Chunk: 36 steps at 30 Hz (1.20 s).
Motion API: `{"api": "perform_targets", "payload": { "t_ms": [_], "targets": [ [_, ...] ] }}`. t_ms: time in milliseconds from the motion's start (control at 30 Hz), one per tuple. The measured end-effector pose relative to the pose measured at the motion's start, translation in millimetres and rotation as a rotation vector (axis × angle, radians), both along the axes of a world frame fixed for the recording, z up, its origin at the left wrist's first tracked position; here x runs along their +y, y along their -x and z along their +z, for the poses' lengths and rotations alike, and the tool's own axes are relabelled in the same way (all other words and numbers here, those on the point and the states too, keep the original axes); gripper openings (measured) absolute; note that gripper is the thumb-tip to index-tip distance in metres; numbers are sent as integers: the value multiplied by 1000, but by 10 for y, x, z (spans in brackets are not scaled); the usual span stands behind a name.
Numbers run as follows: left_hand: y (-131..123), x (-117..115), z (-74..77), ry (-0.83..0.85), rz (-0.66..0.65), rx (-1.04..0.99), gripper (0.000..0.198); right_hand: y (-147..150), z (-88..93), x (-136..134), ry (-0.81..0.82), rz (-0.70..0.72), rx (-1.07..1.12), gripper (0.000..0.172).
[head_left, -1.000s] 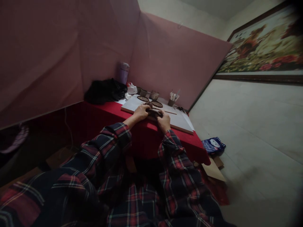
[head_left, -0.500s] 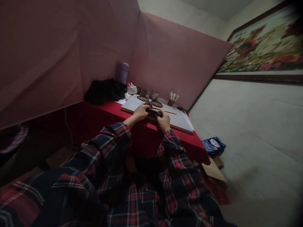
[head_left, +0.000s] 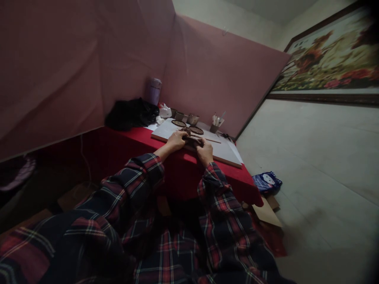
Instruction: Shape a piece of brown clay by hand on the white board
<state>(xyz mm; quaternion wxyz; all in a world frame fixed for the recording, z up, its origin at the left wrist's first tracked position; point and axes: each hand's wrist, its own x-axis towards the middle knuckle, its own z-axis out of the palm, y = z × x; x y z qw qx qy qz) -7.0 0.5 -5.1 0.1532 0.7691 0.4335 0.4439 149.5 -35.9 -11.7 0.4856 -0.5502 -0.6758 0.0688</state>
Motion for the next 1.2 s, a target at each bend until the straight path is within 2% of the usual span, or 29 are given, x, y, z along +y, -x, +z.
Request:
{"api": "perform_targets", "payload": {
  "t_ms": [600, 1200],
  "targets": [
    [-1, -31, 23, 21, 6, 10, 25, 2, 4, -9, -7, 12, 2, 20],
    [18, 51, -37, -9, -22, -8, 23, -12, -47, 62, -6, 26, 54, 20]
  ]
}}
